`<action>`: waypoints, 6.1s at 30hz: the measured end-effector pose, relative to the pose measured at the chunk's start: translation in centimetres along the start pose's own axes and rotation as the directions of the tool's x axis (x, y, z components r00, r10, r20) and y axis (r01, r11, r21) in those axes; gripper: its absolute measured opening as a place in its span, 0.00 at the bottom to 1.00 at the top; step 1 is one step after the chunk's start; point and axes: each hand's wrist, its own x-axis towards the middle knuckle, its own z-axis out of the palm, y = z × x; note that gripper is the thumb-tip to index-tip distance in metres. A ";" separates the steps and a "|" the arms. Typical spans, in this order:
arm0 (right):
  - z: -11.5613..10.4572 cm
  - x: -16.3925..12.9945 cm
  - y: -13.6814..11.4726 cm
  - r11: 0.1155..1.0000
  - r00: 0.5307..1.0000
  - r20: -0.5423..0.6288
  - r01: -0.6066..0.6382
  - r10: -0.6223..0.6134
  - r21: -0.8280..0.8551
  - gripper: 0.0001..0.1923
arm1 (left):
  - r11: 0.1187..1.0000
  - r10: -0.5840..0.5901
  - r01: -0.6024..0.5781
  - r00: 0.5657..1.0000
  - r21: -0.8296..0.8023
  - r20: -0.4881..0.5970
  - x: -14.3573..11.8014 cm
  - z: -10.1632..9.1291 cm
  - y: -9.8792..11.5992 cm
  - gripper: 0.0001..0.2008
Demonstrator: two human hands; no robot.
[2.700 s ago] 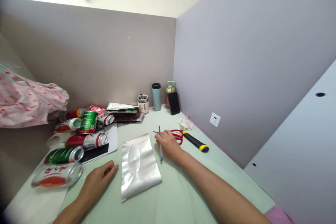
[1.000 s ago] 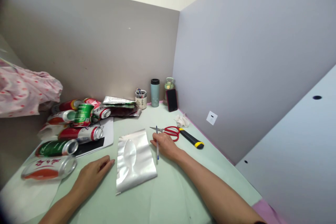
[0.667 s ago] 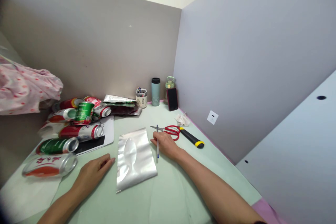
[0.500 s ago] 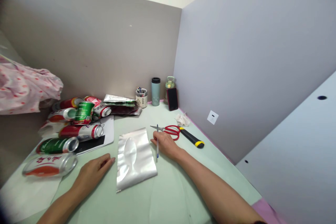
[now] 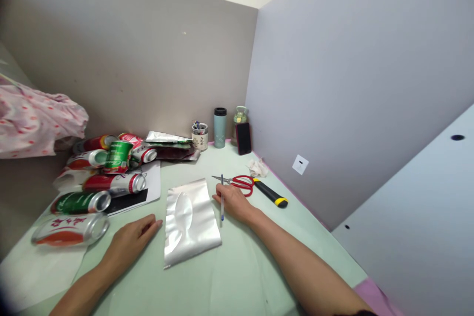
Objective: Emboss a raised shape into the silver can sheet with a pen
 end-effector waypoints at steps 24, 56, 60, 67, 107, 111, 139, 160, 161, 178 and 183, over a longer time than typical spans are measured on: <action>-1.4 -0.2 -4.9 0.338 0.940 0.307 -0.340 0.147 0.878 0.26 | 0.936 0.055 -0.075 0.996 -0.343 -0.066 0.4 -0.7 2.8 0.17; 1.8 -1.2 -5.3 0.652 0.891 0.422 -0.421 0.166 0.631 0.11 | 0.909 0.409 -0.407 0.913 0.091 -0.005 -1.3 4.8 1.1 0.53; 1.9 -1.2 -5.3 0.664 0.894 0.418 -0.411 0.160 0.625 0.10 | 0.906 0.412 -0.410 0.911 0.105 0.008 -1.3 4.6 1.2 0.55; 1.9 -1.3 -5.3 0.663 0.883 0.438 -0.429 0.165 0.614 0.11 | 0.905 0.417 -0.415 0.909 0.092 0.001 -1.3 4.6 1.1 0.52; 1.6 -0.6 -5.3 0.621 0.873 0.468 -0.443 0.136 0.646 0.10 | 0.891 0.427 -0.428 0.903 0.152 0.041 -1.2 4.1 1.4 0.54; 1.5 -0.6 -5.4 0.621 0.870 0.476 -0.444 0.128 0.646 0.10 | 0.893 0.426 -0.426 0.904 0.147 0.034 -1.2 4.1 1.4 0.53; 0.4 0.2 -4.6 0.686 0.832 0.548 -0.352 -0.082 0.637 0.14 | 0.913 0.390 -0.392 0.920 0.113 0.039 -1.4 3.9 1.9 0.50; -0.5 0.7 -4.1 0.685 0.754 0.623 -0.343 -0.207 0.643 0.13 | 0.914 0.391 -0.392 0.920 0.105 0.034 -1.4 4.0 1.9 0.51; -0.5 0.8 -4.0 0.683 0.750 0.625 -0.341 -0.216 0.646 0.13 | 0.915 0.387 -0.389 0.921 0.107 0.041 -1.4 3.9 1.9 0.51; 0.4 0.8 -3.6 0.414 0.842 0.539 -0.479 -0.034 0.774 0.12 | 0.893 0.447 -0.446 0.894 0.063 -0.004 -1.2 4.1 1.0 0.50; 0.3 0.6 -4.6 0.379 0.881 0.472 -0.430 -0.021 0.820 0.14 | 0.884 0.466 -0.467 0.882 0.000 -0.073 -1.2 3.9 0.5 0.46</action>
